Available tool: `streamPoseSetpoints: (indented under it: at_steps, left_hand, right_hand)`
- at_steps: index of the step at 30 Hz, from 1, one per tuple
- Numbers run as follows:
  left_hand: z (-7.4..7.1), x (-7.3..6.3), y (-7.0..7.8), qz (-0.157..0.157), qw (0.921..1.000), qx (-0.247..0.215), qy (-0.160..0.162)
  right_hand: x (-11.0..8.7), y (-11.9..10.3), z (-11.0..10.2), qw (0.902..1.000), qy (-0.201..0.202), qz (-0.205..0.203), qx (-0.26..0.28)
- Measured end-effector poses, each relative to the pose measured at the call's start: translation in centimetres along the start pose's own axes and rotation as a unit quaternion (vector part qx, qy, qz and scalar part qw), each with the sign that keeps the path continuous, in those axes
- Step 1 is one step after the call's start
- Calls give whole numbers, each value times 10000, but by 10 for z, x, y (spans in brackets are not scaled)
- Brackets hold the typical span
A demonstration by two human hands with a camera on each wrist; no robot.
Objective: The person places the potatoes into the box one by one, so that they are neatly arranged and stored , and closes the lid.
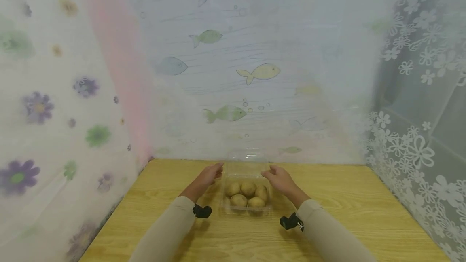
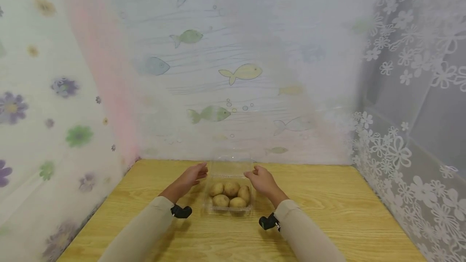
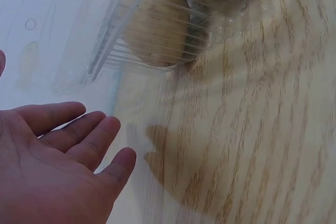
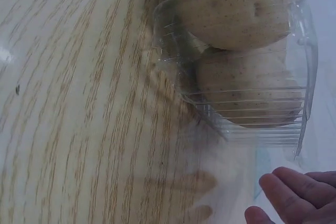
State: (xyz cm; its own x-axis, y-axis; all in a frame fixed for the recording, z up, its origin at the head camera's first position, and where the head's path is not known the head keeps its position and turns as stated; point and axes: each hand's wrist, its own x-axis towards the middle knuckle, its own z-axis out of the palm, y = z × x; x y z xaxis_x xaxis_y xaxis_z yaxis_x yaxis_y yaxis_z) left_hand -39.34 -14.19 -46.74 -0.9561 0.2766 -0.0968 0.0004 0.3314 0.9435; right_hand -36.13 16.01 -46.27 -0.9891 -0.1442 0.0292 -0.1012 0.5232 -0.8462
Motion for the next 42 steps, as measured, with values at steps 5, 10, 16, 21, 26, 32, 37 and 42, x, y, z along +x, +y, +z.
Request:
streamPoseSetpoints:
  at_steps: [5, 10, 16, 21, 26, 32, 37, 42]
  left_hand:
    - [4, 0, 0, 85, 9999, 1, -67]
    - [6, 1, 0, 153, 9997, -175, 8]
    - [4, 0, 1, 242, 9995, -196, 68]
    - [2, -6, 0, 268, 9993, -251, 25]
    - [2, -9, -2, 415, 9986, -332, -20]
    - [4, -13, -5, 571, 9973, -453, 61]
    - [5, -18, -8, 695, 9961, -524, 153]
    - [6, -21, -9, 745, 9956, -540, 187]
  right_hand:
    - [1, -1, 1, 10000, -4, -39, 38]
    - [2, -1, 1, 9999, 107, -105, -49]
    - [0, -1, 0, 9994, 219, -247, -105]
    - [-4, -1, 0, 9993, 163, -342, 23]
    - [-7, 0, 2, 9989, 246, -406, 42]
    - [-14, -1, 1, 9981, 348, -501, 48]
    - [-20, 0, -1, 9978, 396, -518, 139]
    - [-25, 2, -1, 9971, 450, -522, 314]
